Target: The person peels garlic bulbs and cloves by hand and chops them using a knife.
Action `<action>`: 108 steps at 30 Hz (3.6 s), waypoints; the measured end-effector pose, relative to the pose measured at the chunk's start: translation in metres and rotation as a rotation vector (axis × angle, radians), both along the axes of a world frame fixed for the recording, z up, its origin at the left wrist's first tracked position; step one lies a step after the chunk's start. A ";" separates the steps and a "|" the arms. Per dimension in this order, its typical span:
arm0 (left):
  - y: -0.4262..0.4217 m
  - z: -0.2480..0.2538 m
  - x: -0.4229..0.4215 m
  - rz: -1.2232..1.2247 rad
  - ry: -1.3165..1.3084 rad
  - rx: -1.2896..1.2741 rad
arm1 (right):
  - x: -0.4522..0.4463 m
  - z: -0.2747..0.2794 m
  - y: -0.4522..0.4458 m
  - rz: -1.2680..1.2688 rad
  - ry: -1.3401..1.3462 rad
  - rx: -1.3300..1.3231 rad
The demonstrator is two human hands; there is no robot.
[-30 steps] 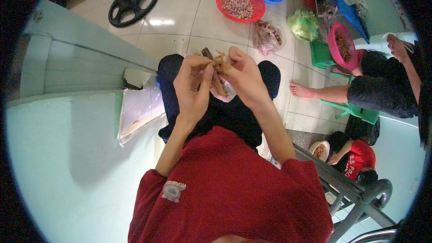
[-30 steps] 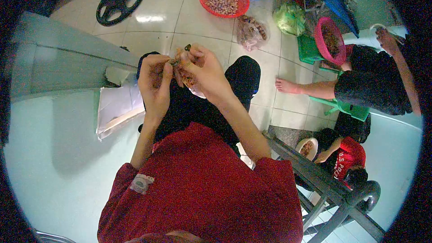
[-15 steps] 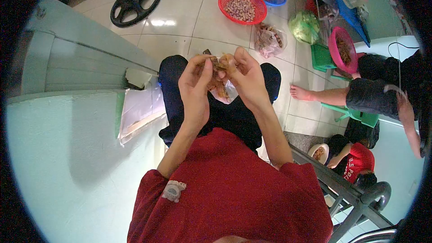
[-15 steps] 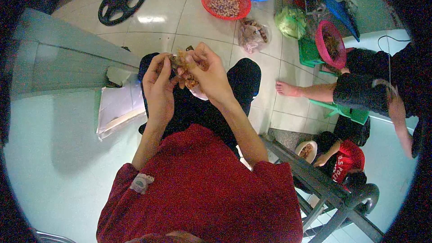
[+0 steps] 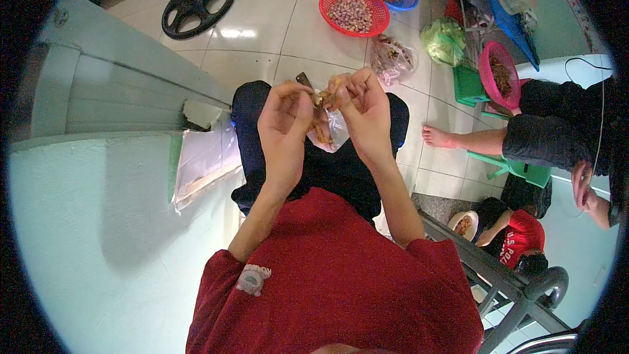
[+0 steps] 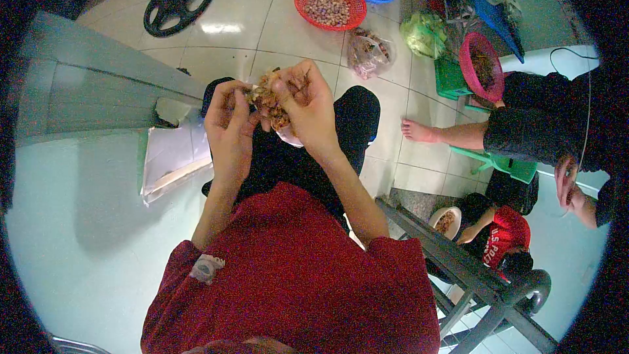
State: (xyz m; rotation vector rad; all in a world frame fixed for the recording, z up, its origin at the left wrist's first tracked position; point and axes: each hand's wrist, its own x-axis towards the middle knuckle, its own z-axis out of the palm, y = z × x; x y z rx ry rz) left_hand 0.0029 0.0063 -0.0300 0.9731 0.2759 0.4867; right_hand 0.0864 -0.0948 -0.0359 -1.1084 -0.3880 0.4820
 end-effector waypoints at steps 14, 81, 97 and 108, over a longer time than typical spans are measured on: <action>0.003 0.001 -0.002 -0.031 0.103 0.156 | -0.001 -0.003 0.003 0.093 0.152 0.193; 0.000 -0.013 -0.009 -0.145 0.134 0.159 | -0.012 0.000 0.002 -0.163 0.241 0.045; -0.003 -0.009 -0.006 -0.112 0.217 0.355 | -0.016 0.001 0.003 -0.108 0.209 0.004; 0.001 -0.007 -0.010 -0.076 0.066 0.447 | -0.005 -0.002 -0.009 0.211 0.512 0.192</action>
